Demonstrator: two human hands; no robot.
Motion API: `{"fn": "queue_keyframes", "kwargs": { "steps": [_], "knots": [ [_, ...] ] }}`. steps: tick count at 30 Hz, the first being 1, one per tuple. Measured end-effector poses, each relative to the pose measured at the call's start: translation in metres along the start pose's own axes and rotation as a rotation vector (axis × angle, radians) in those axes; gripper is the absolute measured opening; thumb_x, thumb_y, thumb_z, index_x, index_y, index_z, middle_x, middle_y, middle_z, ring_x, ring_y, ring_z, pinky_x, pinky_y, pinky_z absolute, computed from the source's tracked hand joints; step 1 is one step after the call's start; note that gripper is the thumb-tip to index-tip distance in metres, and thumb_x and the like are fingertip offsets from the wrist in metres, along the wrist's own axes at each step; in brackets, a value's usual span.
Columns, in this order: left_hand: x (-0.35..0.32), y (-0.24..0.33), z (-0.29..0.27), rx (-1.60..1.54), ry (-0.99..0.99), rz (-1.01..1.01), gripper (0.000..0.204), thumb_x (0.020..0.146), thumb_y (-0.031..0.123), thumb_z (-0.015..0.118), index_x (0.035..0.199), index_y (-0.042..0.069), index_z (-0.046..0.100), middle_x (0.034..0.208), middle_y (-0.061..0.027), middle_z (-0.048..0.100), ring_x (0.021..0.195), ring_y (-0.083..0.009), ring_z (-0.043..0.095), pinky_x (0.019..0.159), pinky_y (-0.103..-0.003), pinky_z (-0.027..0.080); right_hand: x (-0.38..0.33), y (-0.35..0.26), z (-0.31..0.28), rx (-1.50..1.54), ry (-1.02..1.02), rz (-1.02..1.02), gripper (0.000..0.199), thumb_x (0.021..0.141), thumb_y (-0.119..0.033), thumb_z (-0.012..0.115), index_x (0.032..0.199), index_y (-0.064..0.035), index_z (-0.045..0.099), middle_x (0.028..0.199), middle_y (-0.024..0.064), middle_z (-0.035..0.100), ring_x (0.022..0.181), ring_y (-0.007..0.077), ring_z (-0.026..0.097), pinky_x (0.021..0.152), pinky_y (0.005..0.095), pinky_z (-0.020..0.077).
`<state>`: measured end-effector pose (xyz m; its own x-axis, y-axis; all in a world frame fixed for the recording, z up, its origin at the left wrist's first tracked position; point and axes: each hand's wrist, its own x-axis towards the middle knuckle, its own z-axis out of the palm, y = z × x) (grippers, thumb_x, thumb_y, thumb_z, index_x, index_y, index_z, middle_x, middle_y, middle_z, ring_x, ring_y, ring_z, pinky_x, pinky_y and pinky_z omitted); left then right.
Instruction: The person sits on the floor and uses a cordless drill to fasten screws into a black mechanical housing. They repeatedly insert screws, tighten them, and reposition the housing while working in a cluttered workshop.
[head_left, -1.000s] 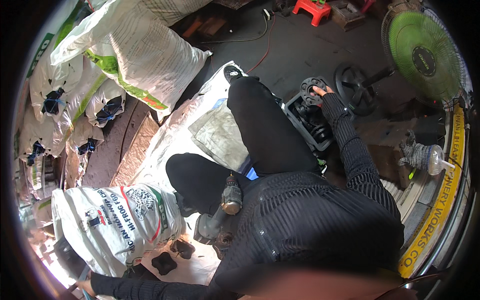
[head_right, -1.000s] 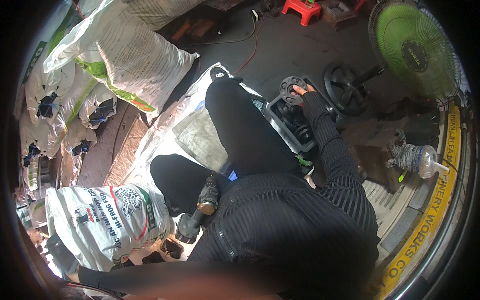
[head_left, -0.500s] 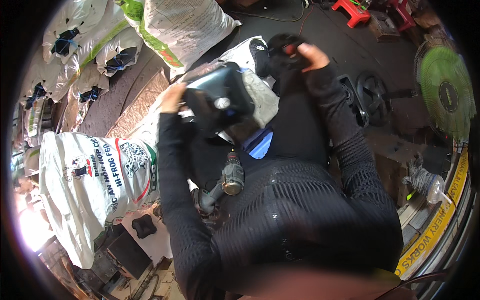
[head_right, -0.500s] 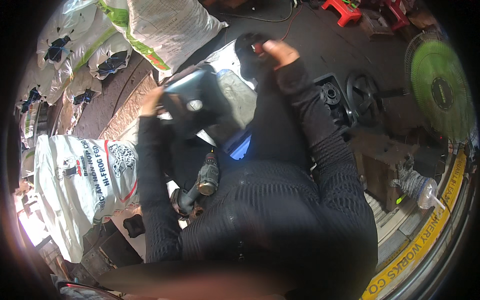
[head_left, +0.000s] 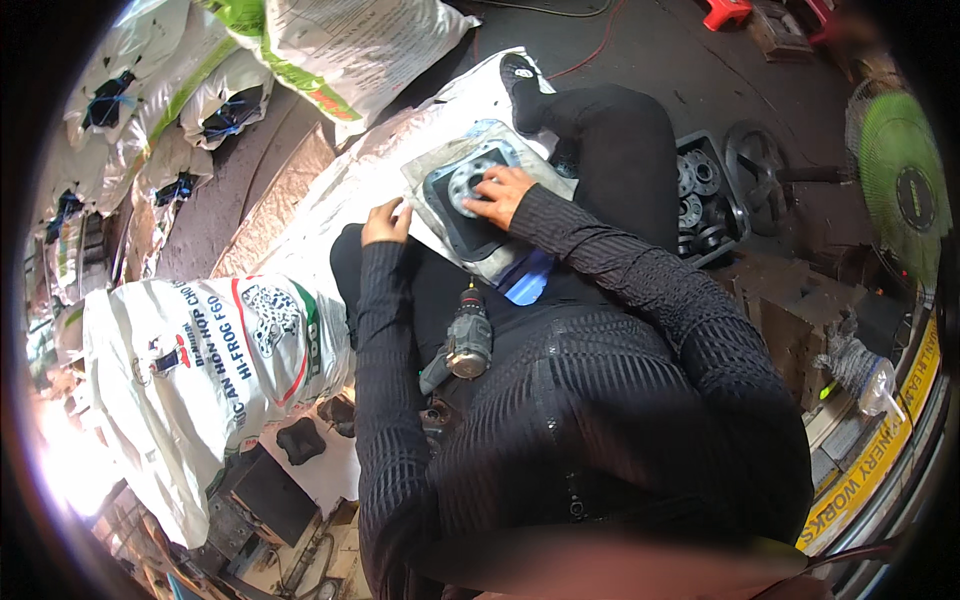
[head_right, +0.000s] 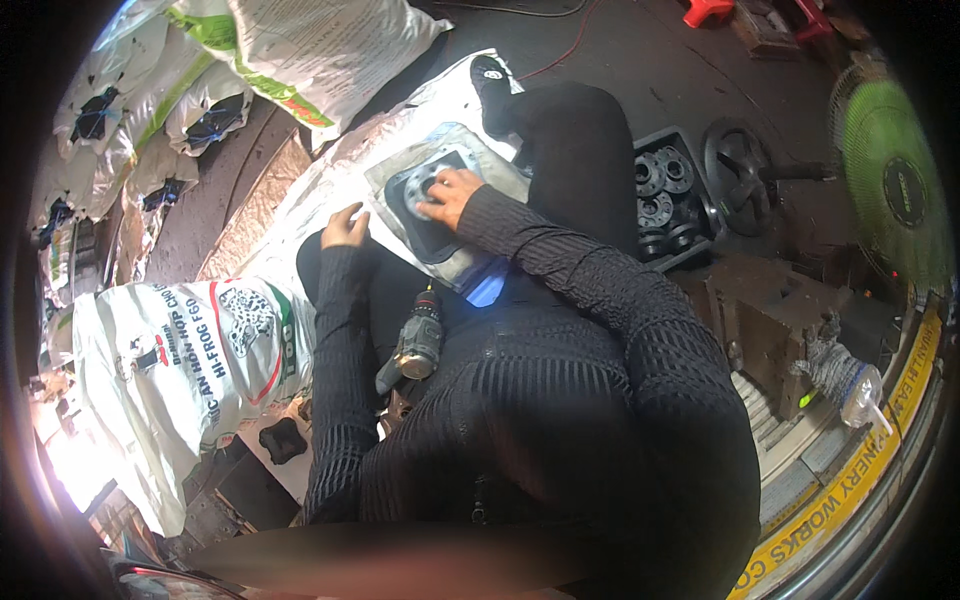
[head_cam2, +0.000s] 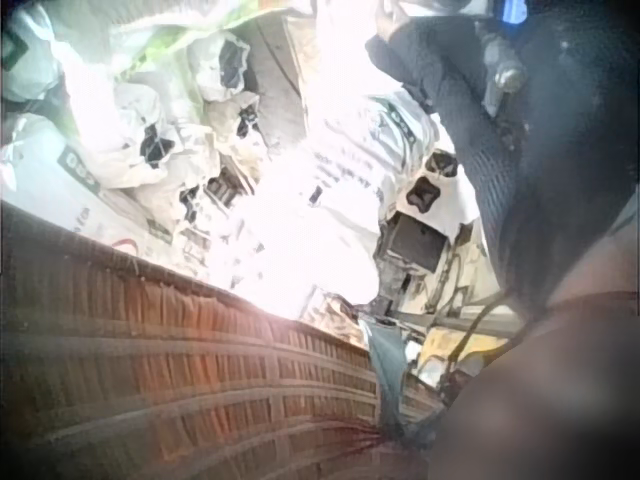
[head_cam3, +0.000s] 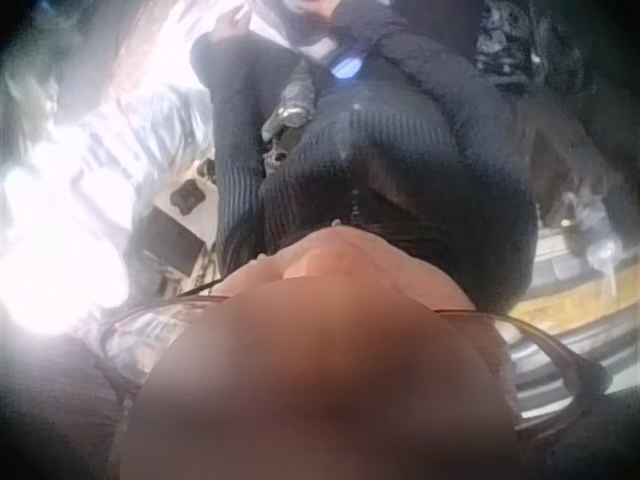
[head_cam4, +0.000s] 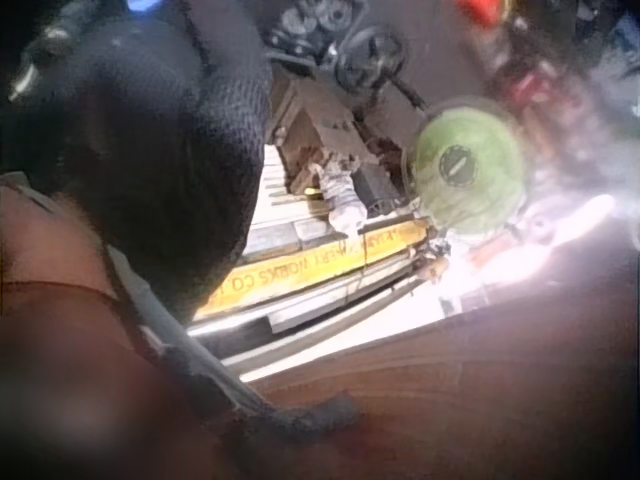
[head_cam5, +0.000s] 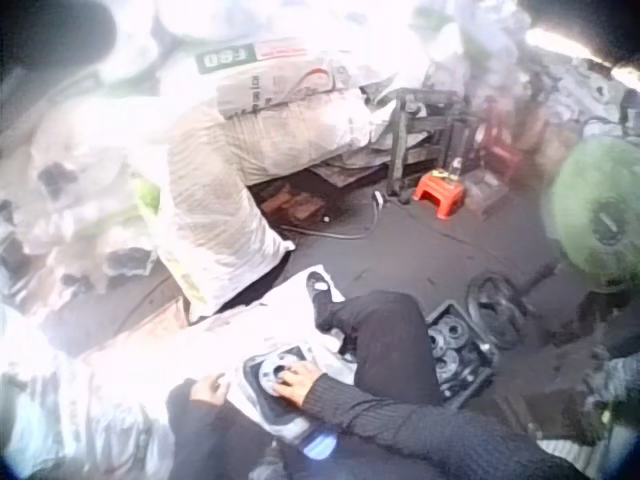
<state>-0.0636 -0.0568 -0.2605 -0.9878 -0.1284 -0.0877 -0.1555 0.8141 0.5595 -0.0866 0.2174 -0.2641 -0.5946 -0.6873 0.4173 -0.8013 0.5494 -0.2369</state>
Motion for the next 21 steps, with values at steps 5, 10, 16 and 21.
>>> {"fn": "queue_keyframes", "kwargs": {
  "steps": [5,10,16,21],
  "knots": [
    [-0.040,0.006,-0.021,-0.066,-0.027,0.171,0.033,0.084,0.020,0.065,0.114,0.005,0.063,0.103,-0.0143,0.064,0.087,-0.0231,0.066,0.076,-0.032,0.053,0.000,-0.016,-0.011,0.054,0.021,-0.043,0.023,0.073,-0.020,0.057,0.093,-0.0170,0.068,0.093,0.0033,0.058,0.098,0.0239,0.054,0.075,0.0375,0.0457],
    [-0.074,0.034,-0.027,-0.063,-0.030,0.148,0.029,0.088,0.011,0.063,0.115,0.002,0.062,0.105,-0.0139,0.062,0.093,-0.0228,0.063,0.080,-0.031,0.052,0.006,-0.036,-0.080,0.317,0.170,0.022,0.032,0.069,-0.023,0.073,0.100,-0.0174,0.068,0.122,0.0085,0.054,0.116,0.0322,0.049,0.086,0.0467,0.0447],
    [-0.094,0.051,-0.028,-0.095,0.133,0.195,0.022,0.090,0.009,0.059,0.111,0.005,0.065,0.098,-0.0109,0.066,0.084,-0.0202,0.064,0.074,-0.030,0.050,-0.095,0.082,-0.131,0.370,0.548,0.931,0.025,0.086,-0.001,0.051,0.104,-0.0063,0.067,0.096,0.0102,0.066,0.088,0.0182,0.062,0.075,0.0310,0.0502],
    [-0.092,0.059,-0.026,-0.035,0.197,0.160,0.021,0.090,0.009,0.057,0.109,0.007,0.066,0.089,-0.0098,0.065,0.076,-0.0199,0.064,0.069,-0.030,0.050,-0.116,0.159,-0.009,0.546,0.293,1.073,0.032,0.085,-0.002,0.050,0.115,-0.0037,0.062,0.099,0.0176,0.067,0.092,0.0244,0.066,0.083,0.0310,0.0507]
  ]
}}
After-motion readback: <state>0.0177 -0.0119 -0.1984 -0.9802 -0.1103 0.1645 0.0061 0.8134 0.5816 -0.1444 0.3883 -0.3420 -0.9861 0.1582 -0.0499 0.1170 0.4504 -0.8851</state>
